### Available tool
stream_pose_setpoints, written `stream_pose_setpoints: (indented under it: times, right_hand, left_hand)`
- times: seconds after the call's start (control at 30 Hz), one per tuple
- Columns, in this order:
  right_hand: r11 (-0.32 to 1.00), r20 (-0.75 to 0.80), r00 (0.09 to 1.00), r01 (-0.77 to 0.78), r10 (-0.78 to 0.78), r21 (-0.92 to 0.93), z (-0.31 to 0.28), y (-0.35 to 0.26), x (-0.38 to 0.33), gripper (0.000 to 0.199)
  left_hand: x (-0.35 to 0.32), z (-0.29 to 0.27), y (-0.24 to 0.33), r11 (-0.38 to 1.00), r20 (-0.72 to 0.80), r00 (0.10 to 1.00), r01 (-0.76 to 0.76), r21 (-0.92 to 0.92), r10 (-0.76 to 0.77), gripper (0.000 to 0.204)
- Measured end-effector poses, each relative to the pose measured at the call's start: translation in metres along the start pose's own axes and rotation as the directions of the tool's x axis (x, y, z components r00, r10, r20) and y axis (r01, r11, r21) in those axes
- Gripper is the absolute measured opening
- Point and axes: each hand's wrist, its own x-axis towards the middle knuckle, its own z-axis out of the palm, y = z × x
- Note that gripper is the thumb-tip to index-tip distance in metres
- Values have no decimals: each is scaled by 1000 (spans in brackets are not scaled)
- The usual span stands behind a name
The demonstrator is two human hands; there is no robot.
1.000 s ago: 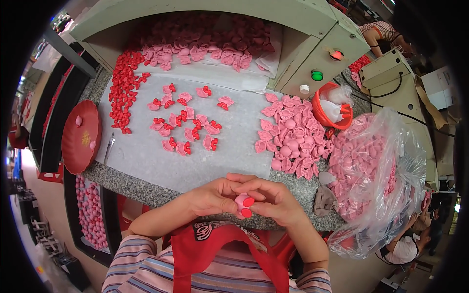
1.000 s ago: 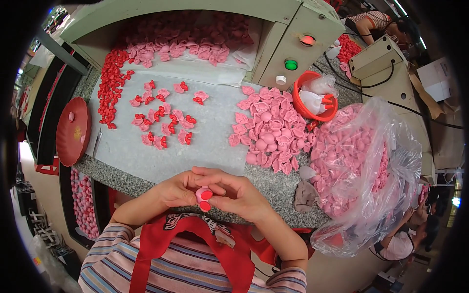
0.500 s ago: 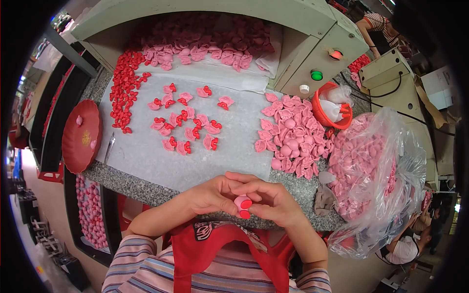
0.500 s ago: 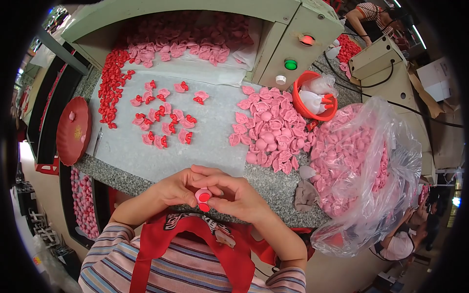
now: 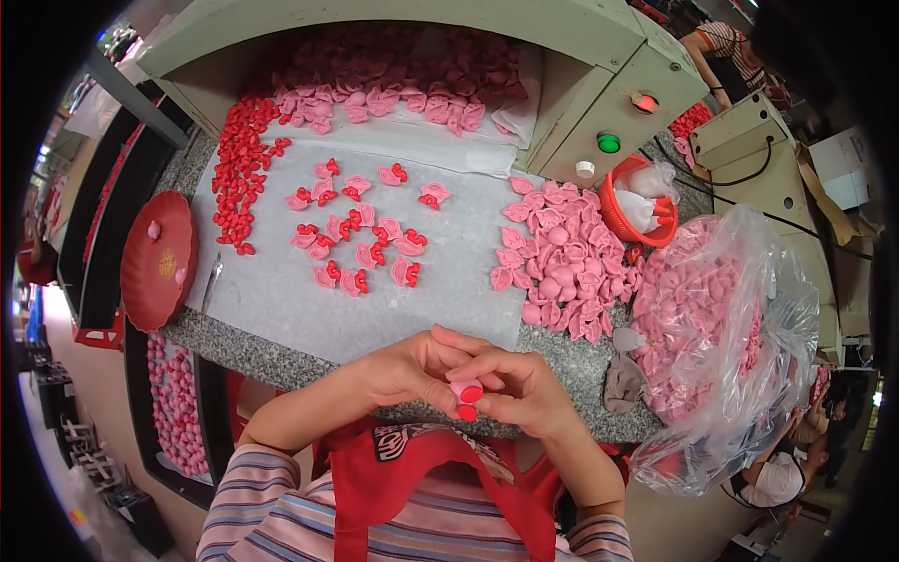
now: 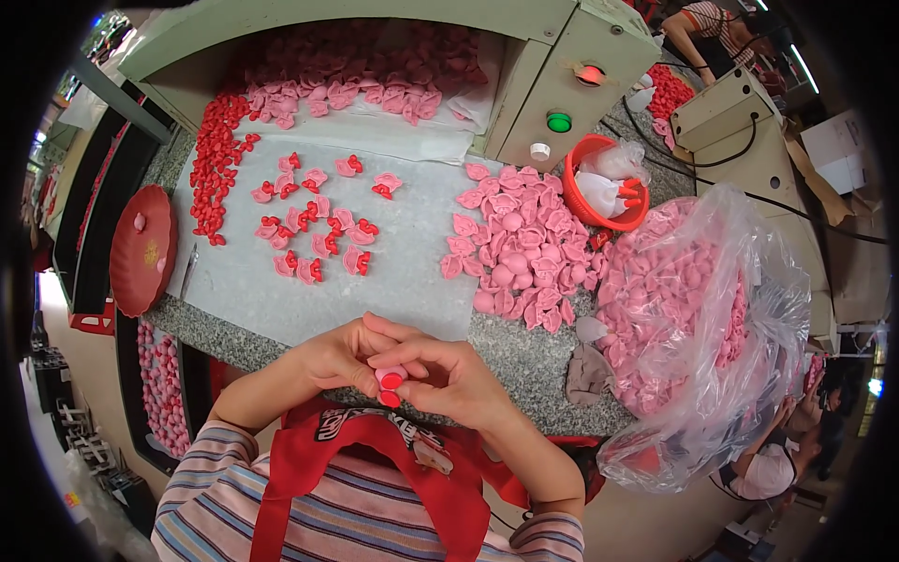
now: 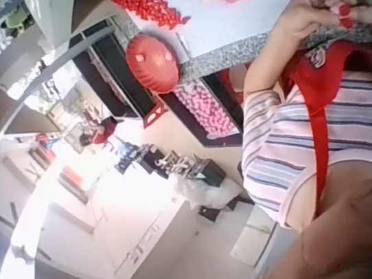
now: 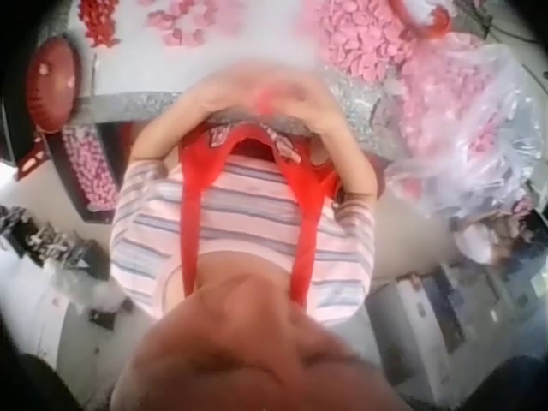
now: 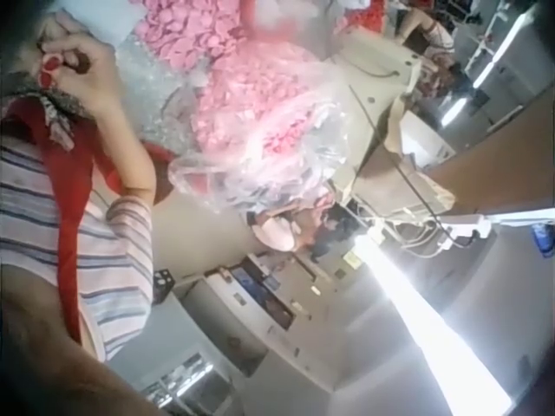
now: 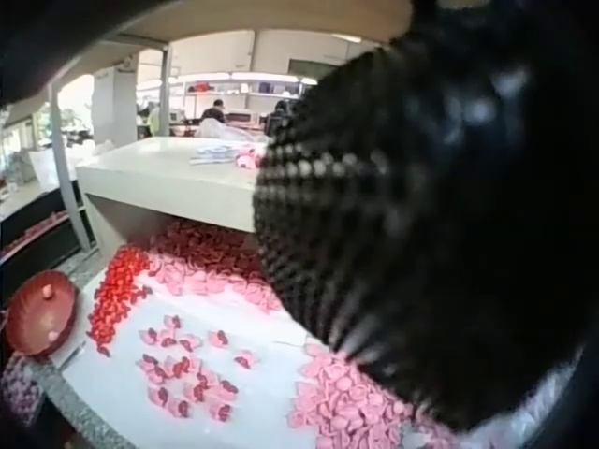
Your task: Assembling small pink flower-shaped plastic parts by applying adhesive from a squeeze bottle and joining components at a factory workbench.
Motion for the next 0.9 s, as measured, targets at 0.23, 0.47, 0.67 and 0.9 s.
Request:
stream_pose_setpoints:
  times: [0.23,0.47,0.67,0.9]
  right_hand:
    - [985,-149,974,171,-170,-10,7,-9,-1,37]
    - [713,-271,768,318,-580,-624,28,10,-8,40]
    - [744,-308,754,335,-580,-578,21,14,-5,36]
    - [772,-320,771,324,-550,-548,18,18,-9,35]
  left_hand:
    - [-8,30,13,872,-127,950,-202,447,285,49]
    - [-10,41,6,392,-43,730,-315,864,682,35]
    - [-10,46,10,43,126,678,-226,973,724,38]
    - [-18,48,12,204,49,729,-254,945,683,41]
